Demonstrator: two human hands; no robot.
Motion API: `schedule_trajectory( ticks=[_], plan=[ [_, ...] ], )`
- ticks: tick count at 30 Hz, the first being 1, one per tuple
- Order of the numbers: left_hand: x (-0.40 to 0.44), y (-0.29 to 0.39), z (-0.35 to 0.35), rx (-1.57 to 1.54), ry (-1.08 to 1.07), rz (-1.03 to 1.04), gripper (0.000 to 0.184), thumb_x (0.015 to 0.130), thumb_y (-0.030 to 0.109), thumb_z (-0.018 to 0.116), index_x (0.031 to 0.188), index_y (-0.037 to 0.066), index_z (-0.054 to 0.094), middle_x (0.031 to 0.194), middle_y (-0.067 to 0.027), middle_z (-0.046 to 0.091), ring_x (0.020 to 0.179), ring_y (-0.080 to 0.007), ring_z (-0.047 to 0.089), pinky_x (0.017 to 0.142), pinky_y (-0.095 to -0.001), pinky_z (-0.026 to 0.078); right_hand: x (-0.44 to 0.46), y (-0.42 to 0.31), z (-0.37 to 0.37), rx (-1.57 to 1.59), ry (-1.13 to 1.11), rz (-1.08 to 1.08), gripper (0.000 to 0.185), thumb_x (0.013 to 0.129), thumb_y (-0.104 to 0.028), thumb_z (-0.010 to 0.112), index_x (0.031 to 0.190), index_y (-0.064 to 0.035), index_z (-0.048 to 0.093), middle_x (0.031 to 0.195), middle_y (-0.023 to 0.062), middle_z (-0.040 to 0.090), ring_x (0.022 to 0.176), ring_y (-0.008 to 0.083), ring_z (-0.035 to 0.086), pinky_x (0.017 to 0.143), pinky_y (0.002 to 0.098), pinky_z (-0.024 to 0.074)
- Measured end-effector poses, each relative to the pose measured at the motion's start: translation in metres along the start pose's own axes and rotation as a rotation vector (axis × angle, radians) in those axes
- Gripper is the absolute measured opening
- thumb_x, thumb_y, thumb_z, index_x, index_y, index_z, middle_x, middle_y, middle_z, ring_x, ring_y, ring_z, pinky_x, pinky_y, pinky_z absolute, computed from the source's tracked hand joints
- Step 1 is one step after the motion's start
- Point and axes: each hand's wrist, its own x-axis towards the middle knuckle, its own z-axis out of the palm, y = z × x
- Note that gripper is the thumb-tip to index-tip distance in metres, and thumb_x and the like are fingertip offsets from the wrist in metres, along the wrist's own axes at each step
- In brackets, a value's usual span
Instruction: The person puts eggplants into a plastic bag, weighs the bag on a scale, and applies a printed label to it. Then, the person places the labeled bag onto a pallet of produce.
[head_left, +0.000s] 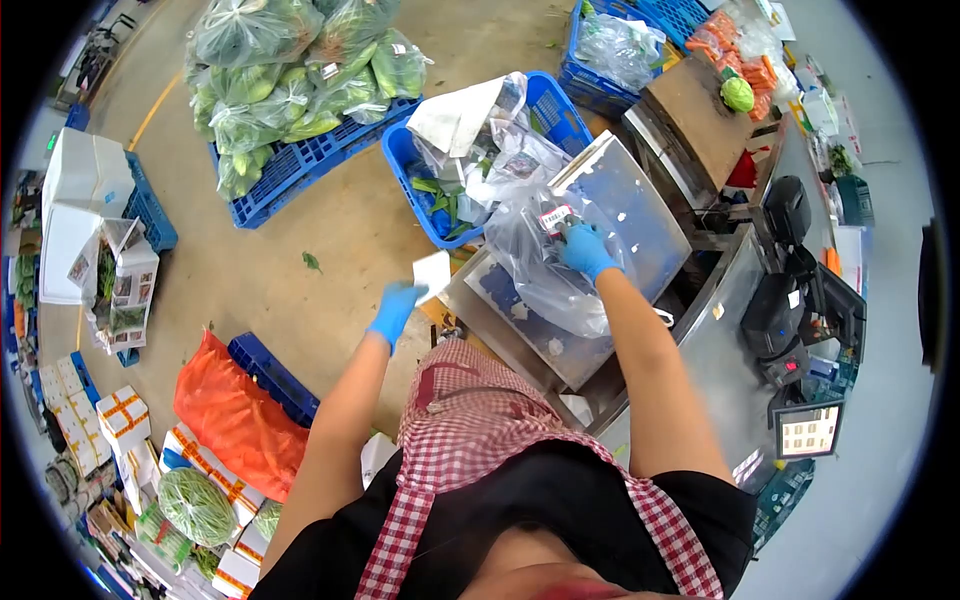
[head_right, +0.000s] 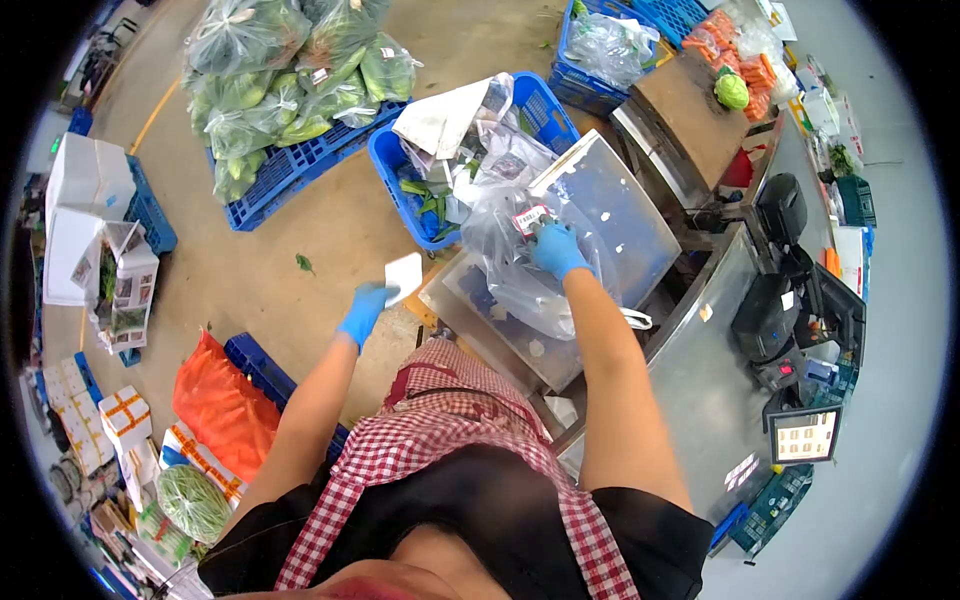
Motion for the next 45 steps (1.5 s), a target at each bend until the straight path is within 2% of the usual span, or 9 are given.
schedule_trajectory(
  ticks=[7,11,13,17,21,24,28,36,45],
  plan=[
    [0.128,0.082,0.033,0.051,-0.005,0.304,0.040,0.076,0.032,0.061,0.095,-0.003,0.061,0.084,-0.0086,0.061,0.074,-0.0159,0.054,0.062,-0.0290,0.043,-0.084,-0.016,-0.070,0.649,0.514,0.404,0.033,0.073,-0.010,0.057,0.106,-0.0050,0.057,0.100,0.0180,0.057,0.092,0.0352,0.054,0.080,0.0403,0.0428],
    [0.113,0.133,0.025,0.225,0.094,0.030,0.040,0.076,0.036,0.059,0.082,-0.003,0.063,0.074,-0.0138,0.063,0.066,-0.0212,0.058,0.056,-0.0339,0.045,-0.141,-0.029,-0.085,0.496,0.395,0.328,0.040,0.074,-0.015,0.060,0.112,-0.0039,0.054,0.104,0.0188,0.056,0.096,0.0349,0.053,0.084,0.0400,0.0413],
    [0.106,0.092,0.006,0.090,0.081,0.140,0.042,0.077,0.038,0.057,0.082,-0.004,0.063,0.074,-0.0143,0.063,0.067,-0.0224,0.059,0.056,-0.0349,0.045,-0.159,-0.026,-0.071,0.489,0.405,0.313,0.049,0.071,-0.020,0.065,0.116,-0.0041,0.051,0.105,0.0214,0.055,0.096,0.0368,0.052,0.085,0.0397,0.0407],
    [0.067,-0.058,-0.041,0.804,0.176,0.242,0.041,0.076,0.035,0.050,0.089,-0.002,0.061,0.089,-0.0253,0.060,0.085,-0.0359,0.059,0.074,-0.0428,0.045,-0.181,-0.045,-0.077,0.322,0.198,0.365,0.082,0.061,-0.033,0.074,0.127,-0.0027,0.037,0.121,0.0225,0.045,0.111,0.0363,0.043,0.095,0.0438,0.0300],
    [-0.123,-0.172,-0.063,0.470,0.203,-0.419,0.033,0.078,0.025,0.049,0.097,0.001,0.060,0.106,-0.0219,0.056,0.098,-0.0321,0.054,0.083,-0.0387,0.043,-0.191,-0.040,-0.067,0.108,0.050,0.373,0.109,0.049,-0.046,0.078,0.134,-0.0054,0.023,0.131,0.0225,0.035,0.124,0.0372,0.029,0.103,0.0492,0.0155],
    [-0.243,-0.308,-0.091,0.113,0.355,-0.761,0.025,0.079,0.025,0.049,0.092,0.004,0.059,0.092,-0.0173,0.058,0.079,-0.0281,0.054,0.068,-0.0380,0.042,-0.189,-0.034,-0.048,0.048,0.049,0.402,0.111,0.048,-0.042,0.079,0.135,-0.0031,0.021,0.130,0.0229,0.036,0.123,0.0374,0.029,0.103,0.0504,0.0138],
    [-0.349,-0.393,-0.093,-0.393,0.556,-1.079,0.017,0.081,0.024,0.050,0.085,0.009,0.057,0.073,-0.0113,0.060,0.053,-0.0228,0.054,0.047,-0.0371,0.041,-0.171,0.009,0.026,0.331,0.067,0.520,0.082,0.057,-0.035,0.076,0.121,0.0032,0.042,0.103,0.0228,0.057,0.101,0.0363,0.050,0.087,0.0414,0.0367],
    [-0.226,-0.410,-0.149,-0.733,0.481,-0.551,0.026,0.084,0.027,0.044,0.097,0.009,0.057,0.085,-0.0077,0.064,0.064,-0.0199,0.059,0.051,-0.0330,0.041,-0.111,0.110,0.014,1.140,0.315,0.809,0.021,0.066,-0.019,0.062,0.068,0.0020,0.062,0.068,0.0061,0.052,0.058,0.0177,0.046,0.053,0.0313,0.0403],
    [-0.121,-0.217,-0.402,-0.501,0.589,-0.248,0.025,0.077,0.021,0.055,0.094,0.004,0.062,0.077,-0.0074,0.064,0.059,-0.0145,0.056,0.050,-0.0269,0.040,0.021,-0.200,-0.155,1.017,0.380,0.650,0.008,0.054,-0.002,0.056,0.058,0.0040,0.055,0.055,0.0035,0.047,0.047,0.0146,0.042,0.045,0.0288,0.0334]
  ],
)
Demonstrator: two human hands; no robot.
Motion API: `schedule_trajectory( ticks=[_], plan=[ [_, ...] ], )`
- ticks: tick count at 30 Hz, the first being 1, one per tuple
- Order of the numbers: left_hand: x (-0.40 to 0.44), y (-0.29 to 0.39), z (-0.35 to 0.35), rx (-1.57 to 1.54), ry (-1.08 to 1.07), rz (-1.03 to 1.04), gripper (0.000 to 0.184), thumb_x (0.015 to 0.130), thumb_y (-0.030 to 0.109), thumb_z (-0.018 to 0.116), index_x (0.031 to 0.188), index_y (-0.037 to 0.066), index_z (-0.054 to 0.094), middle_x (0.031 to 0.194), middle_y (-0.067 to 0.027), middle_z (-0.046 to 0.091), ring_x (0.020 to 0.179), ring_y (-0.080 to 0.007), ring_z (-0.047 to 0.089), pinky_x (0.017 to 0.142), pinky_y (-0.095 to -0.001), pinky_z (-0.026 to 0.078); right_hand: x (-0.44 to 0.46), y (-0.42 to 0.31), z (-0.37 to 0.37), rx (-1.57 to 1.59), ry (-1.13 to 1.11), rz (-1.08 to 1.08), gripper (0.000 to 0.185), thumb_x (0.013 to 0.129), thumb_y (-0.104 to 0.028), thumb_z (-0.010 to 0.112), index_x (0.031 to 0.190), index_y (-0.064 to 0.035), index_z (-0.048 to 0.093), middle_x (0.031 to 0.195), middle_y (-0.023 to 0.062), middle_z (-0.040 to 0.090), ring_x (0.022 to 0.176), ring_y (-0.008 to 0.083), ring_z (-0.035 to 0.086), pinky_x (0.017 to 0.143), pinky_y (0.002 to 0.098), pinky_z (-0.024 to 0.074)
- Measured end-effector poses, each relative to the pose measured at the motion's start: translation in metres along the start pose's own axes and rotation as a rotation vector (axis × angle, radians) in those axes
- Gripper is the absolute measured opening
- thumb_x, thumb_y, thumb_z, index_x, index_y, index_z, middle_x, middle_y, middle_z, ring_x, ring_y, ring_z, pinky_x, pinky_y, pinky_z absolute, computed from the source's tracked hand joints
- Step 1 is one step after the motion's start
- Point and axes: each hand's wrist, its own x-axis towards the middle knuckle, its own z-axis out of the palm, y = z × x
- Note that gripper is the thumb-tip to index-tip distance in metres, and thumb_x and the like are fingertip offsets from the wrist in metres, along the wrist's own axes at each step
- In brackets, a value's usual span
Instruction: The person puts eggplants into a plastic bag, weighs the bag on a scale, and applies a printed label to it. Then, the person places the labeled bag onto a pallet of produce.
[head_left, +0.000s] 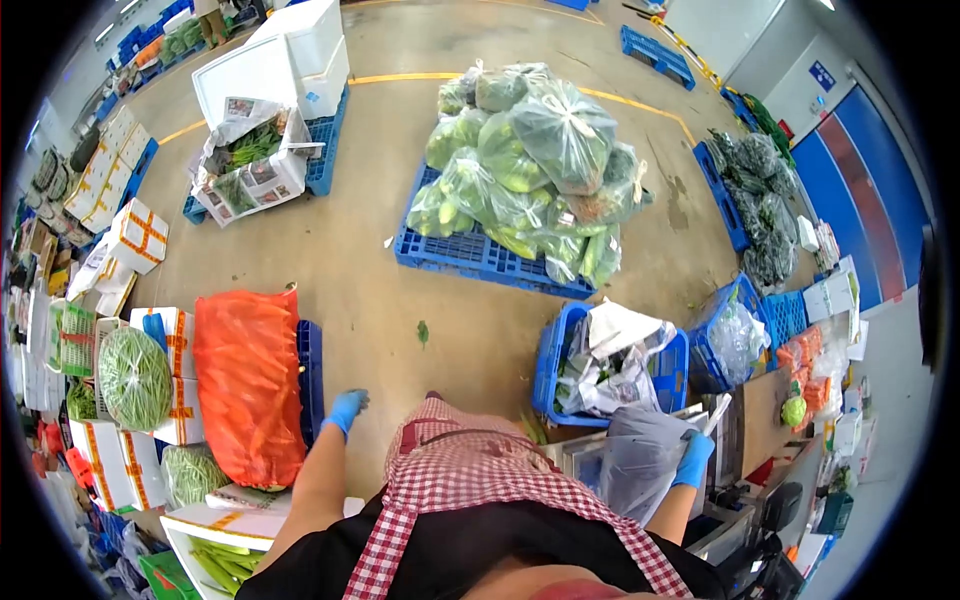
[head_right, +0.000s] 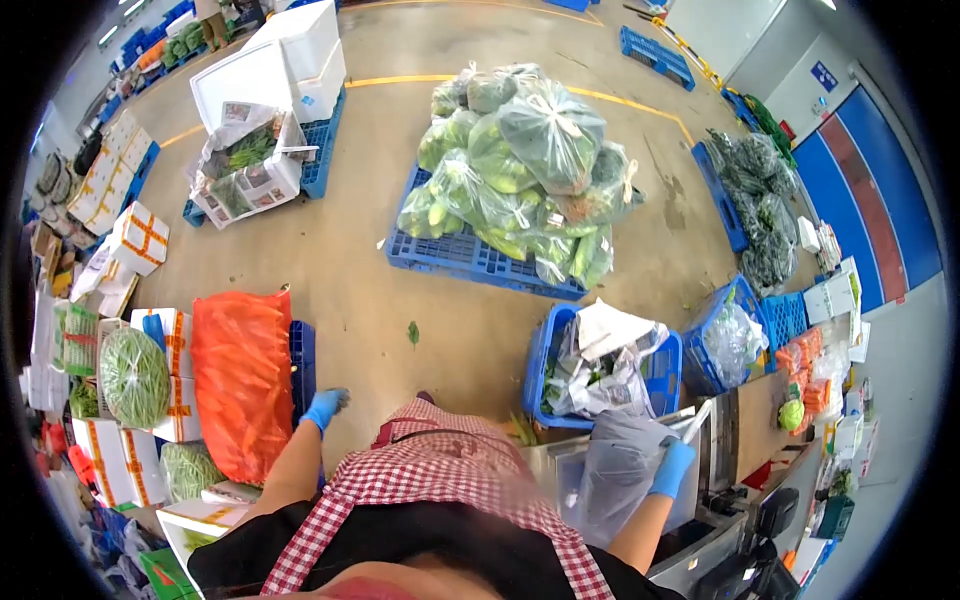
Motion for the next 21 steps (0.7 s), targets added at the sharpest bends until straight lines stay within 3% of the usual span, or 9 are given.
schedule_trajectory(
  ticks=[4,5,8,10,11,12,14,16,21],
  plan=[
    [0.023,0.062,-0.058,-0.128,0.214,0.183,0.025,0.077,0.020,0.056,0.093,0.002,0.062,0.073,-0.0079,0.063,0.058,-0.0133,0.055,0.051,-0.0256,0.039,0.005,-0.016,0.059,0.198,-0.065,-0.010,0.008,0.055,-0.002,0.055,0.061,0.0018,0.055,0.063,0.0044,0.049,0.057,0.0154,0.046,0.054,0.0277,0.0371],
    [0.019,0.074,-0.064,-0.211,0.296,0.140,0.019,0.077,0.021,0.057,0.085,0.003,0.062,0.071,-0.0077,0.062,0.056,-0.0137,0.054,0.049,-0.0258,0.039,-0.003,-0.024,0.081,0.225,-0.114,-0.016,0.008,0.055,-0.002,0.055,0.062,0.0014,0.055,0.065,0.0045,0.050,0.059,0.0155,0.046,0.056,0.0274,0.0377],
    [0.034,0.054,-0.088,-0.242,0.282,0.039,0.011,0.071,0.019,0.059,0.071,0.008,0.060,0.063,-0.0026,0.057,0.051,-0.0133,0.049,0.046,-0.0260,0.036,-0.014,-0.044,0.162,0.215,-0.232,-0.005,0.010,0.056,-0.003,0.056,0.066,-0.0007,0.057,0.069,0.0038,0.050,0.062,0.0153,0.047,0.058,0.0274,0.0392],
    [0.066,-0.006,-0.102,-0.233,0.285,-0.054,0.017,0.076,0.022,0.058,0.070,0.005,0.059,0.062,-0.0078,0.059,0.047,-0.0153,0.052,0.042,-0.0279,0.037,0.001,-0.052,0.233,0.108,-0.372,-0.006,0.012,0.054,-0.006,0.061,0.065,-0.0016,0.059,0.067,0.0030,0.050,0.060,0.0142,0.045,0.055,0.0282,0.0372],
    [0.063,-0.024,-0.100,-0.235,0.318,-0.140,0.016,0.075,0.021,0.057,0.071,0.006,0.059,0.062,-0.0080,0.059,0.047,-0.0163,0.053,0.041,-0.0288,0.037,-0.004,-0.073,0.269,-0.017,-0.410,0.097,0.012,0.055,-0.008,0.062,0.064,-0.0026,0.059,0.067,0.0037,0.050,0.060,0.0144,0.045,0.054,0.0278,0.0369],
    [0.071,-0.060,-0.103,-0.346,0.319,-0.211,0.013,0.075,0.020,0.057,0.074,0.007,0.059,0.063,-0.0077,0.061,0.048,-0.0173,0.054,0.041,-0.0294,0.039,0.006,-0.074,0.302,-0.073,-0.532,-0.113,0.011,0.055,-0.009,0.062,0.064,-0.0033,0.058,0.066,0.0043,0.050,0.060,0.0153,0.045,0.054,0.0282,0.0373],
    [0.046,-0.093,-0.095,-0.433,0.324,-0.326,0.016,0.078,0.022,0.054,0.081,0.008,0.060,0.070,-0.0066,0.063,0.054,-0.0196,0.057,0.046,-0.0307,0.042,0.008,-0.102,0.374,0.169,-0.523,0.064,0.008,0.058,-0.009,0.059,0.064,-0.0036,0.058,0.069,0.0044,0.051,0.066,0.0178,0.048,0.061,0.0294,0.0393],
    [0.019,-0.119,-0.075,-0.596,0.433,-0.369,0.017,0.078,0.022,0.053,0.083,0.007,0.060,0.073,-0.0067,0.063,0.059,-0.0210,0.058,0.048,-0.0306,0.043,0.035,-0.113,0.439,0.317,-0.633,0.003,0.009,0.062,-0.006,0.053,0.066,-0.0013,0.060,0.075,0.0061,0.057,0.073,0.0174,0.051,0.068,0.0291,0.0406],
    [0.016,-0.036,-0.008,-0.658,0.426,-0.478,0.016,0.078,0.021,0.054,0.084,0.007,0.060,0.072,-0.0057,0.062,0.057,-0.0177,0.056,0.047,-0.0279,0.041,0.047,-0.213,0.585,-0.009,-0.931,-0.123,0.012,0.065,-0.012,0.054,0.065,-0.0020,0.061,0.068,0.0044,0.057,0.065,0.0164,0.051,0.065,0.0266,0.0406]
  ],
)
